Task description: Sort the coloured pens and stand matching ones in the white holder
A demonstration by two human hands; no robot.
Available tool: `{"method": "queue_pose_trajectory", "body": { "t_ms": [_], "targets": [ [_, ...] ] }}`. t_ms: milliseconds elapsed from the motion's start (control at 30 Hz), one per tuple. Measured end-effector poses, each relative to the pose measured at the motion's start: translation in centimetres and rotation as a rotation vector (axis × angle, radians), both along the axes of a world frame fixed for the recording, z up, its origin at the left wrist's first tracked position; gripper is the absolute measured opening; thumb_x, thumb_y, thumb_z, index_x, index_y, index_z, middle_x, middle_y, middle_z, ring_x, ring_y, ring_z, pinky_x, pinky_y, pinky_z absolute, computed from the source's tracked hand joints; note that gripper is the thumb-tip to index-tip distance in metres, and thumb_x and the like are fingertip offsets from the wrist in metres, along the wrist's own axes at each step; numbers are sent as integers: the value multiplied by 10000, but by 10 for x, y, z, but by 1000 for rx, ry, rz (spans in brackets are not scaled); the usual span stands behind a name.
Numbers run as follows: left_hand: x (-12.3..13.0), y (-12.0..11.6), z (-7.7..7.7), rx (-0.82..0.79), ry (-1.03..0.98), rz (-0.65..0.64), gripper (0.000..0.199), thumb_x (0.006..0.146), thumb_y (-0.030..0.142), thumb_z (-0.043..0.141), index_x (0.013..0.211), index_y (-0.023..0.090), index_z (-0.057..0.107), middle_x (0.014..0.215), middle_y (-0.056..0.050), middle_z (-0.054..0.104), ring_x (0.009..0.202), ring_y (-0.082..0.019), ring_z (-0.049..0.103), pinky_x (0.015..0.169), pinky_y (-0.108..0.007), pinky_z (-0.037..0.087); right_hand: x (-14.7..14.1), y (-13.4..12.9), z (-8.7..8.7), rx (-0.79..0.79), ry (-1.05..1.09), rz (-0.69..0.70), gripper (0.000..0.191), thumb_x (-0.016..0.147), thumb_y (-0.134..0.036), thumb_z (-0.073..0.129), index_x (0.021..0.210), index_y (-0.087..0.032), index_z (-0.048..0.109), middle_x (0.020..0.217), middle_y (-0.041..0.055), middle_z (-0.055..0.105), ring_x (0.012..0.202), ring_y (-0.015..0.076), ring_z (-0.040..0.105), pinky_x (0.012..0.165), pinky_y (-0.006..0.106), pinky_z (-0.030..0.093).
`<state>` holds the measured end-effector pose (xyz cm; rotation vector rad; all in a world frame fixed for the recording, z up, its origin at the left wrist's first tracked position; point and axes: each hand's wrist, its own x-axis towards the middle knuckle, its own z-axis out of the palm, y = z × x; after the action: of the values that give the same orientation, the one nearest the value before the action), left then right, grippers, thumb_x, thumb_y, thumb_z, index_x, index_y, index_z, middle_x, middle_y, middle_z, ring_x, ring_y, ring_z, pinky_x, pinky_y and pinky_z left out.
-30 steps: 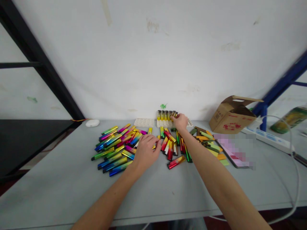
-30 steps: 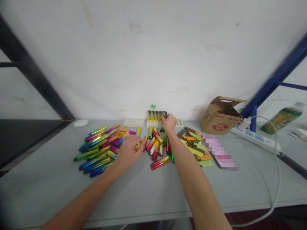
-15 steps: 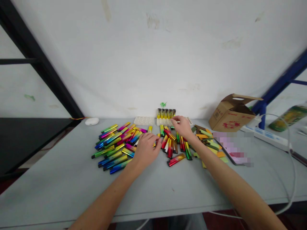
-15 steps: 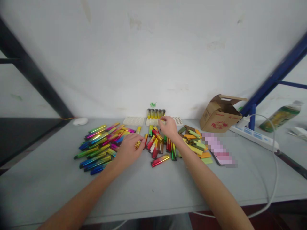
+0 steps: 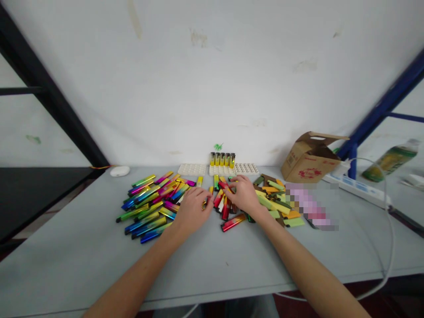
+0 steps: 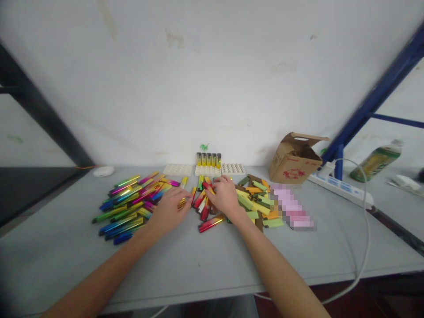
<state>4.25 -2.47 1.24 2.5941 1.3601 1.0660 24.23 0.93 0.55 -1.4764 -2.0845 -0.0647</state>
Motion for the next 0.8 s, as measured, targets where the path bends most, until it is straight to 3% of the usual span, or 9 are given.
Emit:
{"method": "queue_pose_trajectory", "body": {
  "t_ms": [300,400,467,533,600,800],
  "targets": [
    [0,1,-6,5,49,4,122,854,190,520,823,193,638,841,-62,641,876,-229,578,818,-387,461,5,-4,1,94,-37,-189,217,756,-341,659,590,-201,676,754,102,646,881,254,553,816,352,437],
    [-2,1,-8,11,105,28,114,848,206,538,885,186,644,903,-77,640,928,-246,572,856,-413,461,7,-3,-1,102,-68,-260,162,740,-337,659,725,-178,685,837,127,642,915,279,541,816,369,441],
    [-2,0,-9,3,139,31,149,849,216,547,949,173,648,966,-95,641,977,-259,565,895,-436,455,8,-2,-2,103,-62,-267,246,751,-330,646,910,-145,681,942,149,638,965,298,533,855,394,435],
    [-3,0,-10,1,152,22,199,844,232,563,1011,167,651,1035,-110,638,1032,-272,552,934,-460,442,10,0,-1,104,-34,-222,298,796,-301,603,1031,-125,652,1016,162,628,1010,302,526,895,410,422],
    [-3,0,-10,3,147,5,242,841,252,578,1060,180,654,1082,-116,634,1075,-280,539,959,-478,433,11,0,2,95,6,-125,251,843,-257,548,1038,-136,650,1042,155,625,1031,284,527,919,404,415],
    [-4,-3,-11,2,148,-106,304,830,280,608,1126,252,674,1205,-106,603,1183,-297,482,1015,-527,399,10,-8,17,-45,-16,348,181,850,-259,592,978,-183,695,996,91,658,1003,220,562,933,371,419]
  ]
}}
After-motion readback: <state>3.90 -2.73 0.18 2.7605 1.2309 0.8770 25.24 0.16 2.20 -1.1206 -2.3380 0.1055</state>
